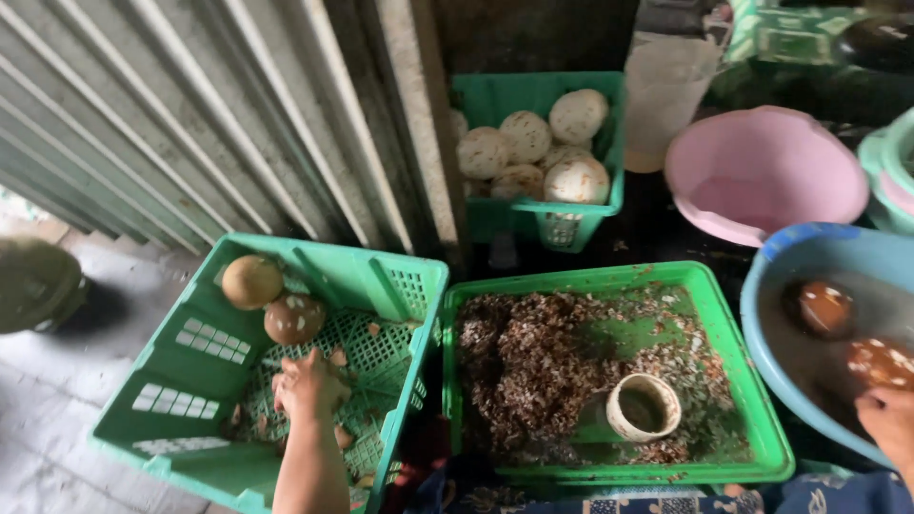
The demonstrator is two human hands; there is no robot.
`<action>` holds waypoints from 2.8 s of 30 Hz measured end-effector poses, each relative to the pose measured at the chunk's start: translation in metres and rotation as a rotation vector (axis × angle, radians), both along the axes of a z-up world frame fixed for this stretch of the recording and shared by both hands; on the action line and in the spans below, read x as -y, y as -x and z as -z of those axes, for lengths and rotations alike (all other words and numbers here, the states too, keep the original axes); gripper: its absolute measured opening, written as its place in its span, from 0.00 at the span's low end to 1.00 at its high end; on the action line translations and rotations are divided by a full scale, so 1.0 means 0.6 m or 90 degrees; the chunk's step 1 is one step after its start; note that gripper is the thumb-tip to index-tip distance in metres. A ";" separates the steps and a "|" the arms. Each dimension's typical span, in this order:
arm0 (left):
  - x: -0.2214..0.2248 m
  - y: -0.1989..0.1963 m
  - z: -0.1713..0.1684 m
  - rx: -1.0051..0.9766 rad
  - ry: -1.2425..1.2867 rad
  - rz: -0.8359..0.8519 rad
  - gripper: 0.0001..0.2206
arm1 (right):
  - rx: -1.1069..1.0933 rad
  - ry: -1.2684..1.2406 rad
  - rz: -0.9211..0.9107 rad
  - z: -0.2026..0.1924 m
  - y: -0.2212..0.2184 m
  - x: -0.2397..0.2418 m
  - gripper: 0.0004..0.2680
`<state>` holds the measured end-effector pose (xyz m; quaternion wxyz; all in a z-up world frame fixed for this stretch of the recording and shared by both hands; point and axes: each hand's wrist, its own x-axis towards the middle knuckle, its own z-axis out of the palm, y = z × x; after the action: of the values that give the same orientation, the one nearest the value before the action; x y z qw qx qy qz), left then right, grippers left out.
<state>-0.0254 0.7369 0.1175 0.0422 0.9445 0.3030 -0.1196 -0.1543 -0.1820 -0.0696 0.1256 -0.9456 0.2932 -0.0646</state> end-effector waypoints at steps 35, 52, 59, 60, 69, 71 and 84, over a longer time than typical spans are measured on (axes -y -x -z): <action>0.670 0.180 -0.074 0.156 0.381 0.523 0.61 | 0.107 -0.013 0.229 -0.273 0.058 -0.260 0.07; 0.681 0.255 -0.128 0.187 0.528 0.301 0.49 | 0.143 -0.709 0.099 -0.173 -0.052 -0.557 0.11; 0.649 0.221 -0.092 0.174 0.567 0.396 0.65 | 0.246 -0.912 0.121 -0.226 -0.043 -0.534 0.08; 0.650 0.218 -0.078 0.173 0.643 0.386 0.65 | 0.248 -0.937 0.132 -0.216 -0.049 -0.531 0.08; 0.645 0.251 -0.043 0.375 0.611 0.370 0.62 | 0.280 -0.917 0.180 -0.177 -0.031 -0.501 0.05; 0.633 0.250 -0.015 0.365 0.718 0.305 0.66 | 0.265 -0.904 0.177 -0.156 -0.023 -0.500 0.06; 0.632 0.240 0.010 0.367 0.741 0.337 0.58 | 0.284 -0.595 -0.271 -0.199 0.003 -0.518 0.07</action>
<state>-0.1694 0.3578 0.1115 0.5892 0.8045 -0.0738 -0.0132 -0.1562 0.1291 0.0495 0.6004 -0.7913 0.0598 -0.0993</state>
